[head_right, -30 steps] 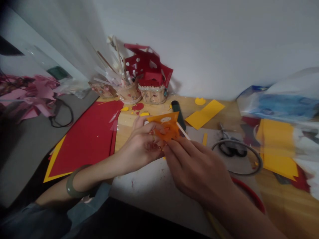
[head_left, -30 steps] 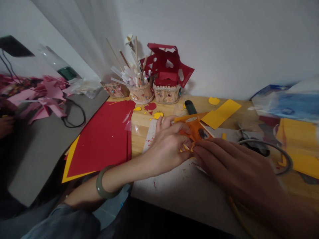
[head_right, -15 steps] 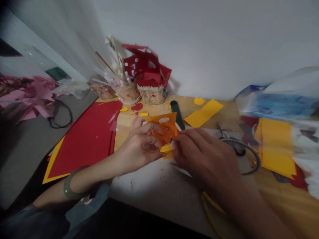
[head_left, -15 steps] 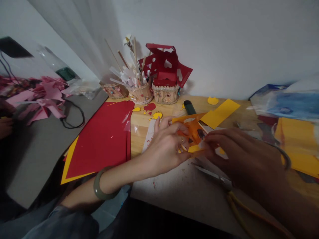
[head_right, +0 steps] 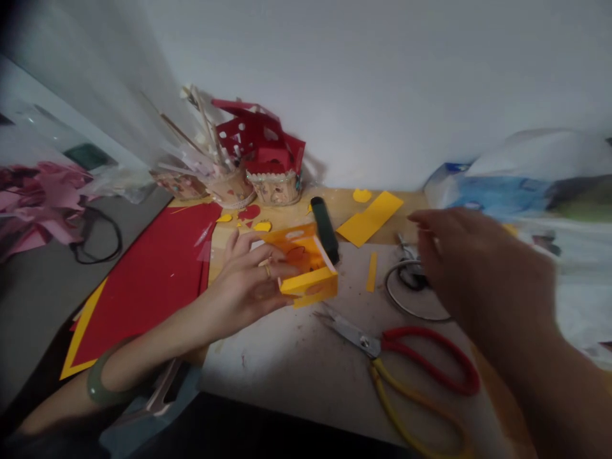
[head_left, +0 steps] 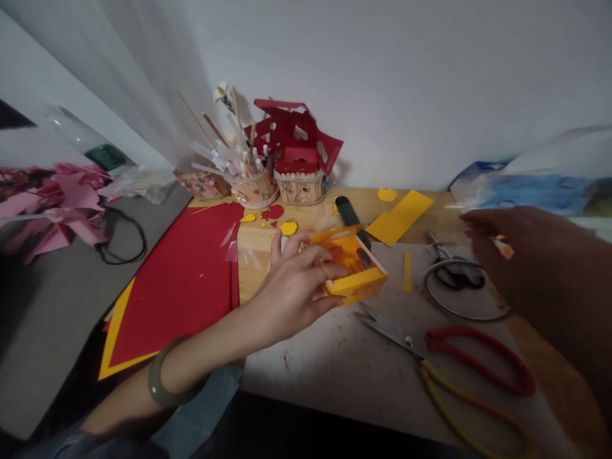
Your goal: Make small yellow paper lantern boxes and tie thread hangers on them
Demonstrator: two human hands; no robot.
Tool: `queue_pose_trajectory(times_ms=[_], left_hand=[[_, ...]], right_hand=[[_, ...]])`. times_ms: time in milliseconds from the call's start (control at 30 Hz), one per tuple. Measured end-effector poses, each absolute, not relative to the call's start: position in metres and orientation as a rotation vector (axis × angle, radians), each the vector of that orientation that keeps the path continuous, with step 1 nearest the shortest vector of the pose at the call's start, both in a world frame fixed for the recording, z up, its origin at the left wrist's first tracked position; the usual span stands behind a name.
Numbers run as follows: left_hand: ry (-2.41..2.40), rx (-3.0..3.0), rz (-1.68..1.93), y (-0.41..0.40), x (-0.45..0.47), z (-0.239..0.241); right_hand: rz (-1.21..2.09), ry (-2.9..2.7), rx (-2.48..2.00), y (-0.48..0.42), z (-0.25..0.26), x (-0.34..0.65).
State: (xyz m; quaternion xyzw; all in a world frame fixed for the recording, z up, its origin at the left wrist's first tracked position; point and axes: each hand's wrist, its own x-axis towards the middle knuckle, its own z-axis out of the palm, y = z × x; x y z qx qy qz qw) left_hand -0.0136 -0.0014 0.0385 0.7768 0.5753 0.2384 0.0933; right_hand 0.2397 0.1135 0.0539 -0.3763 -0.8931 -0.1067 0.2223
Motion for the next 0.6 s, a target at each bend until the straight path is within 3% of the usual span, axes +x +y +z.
queue_pose_trajectory(times_ms=[67,233,433,600], left_hand=[[1.691,2.303,0.679,-0.001,-0.016,0.036],[1.609,2.303,0.671,-0.001,-0.023,0.035],[1.432,2.326,0.895,0.0,-0.031,0.032],[1.334,2.337,1.035,0.001,-0.031,0.025]], right_hand=[[-0.403,-2.469,-1.213,0.099,0.053,0.227],[-0.351,-2.486,-0.707,0.083,0.051,0.198],[0.102,-2.61,-0.417,0.083,0.051,0.173],[0.391,-2.661,-0.508,0.082,0.047,0.165]])
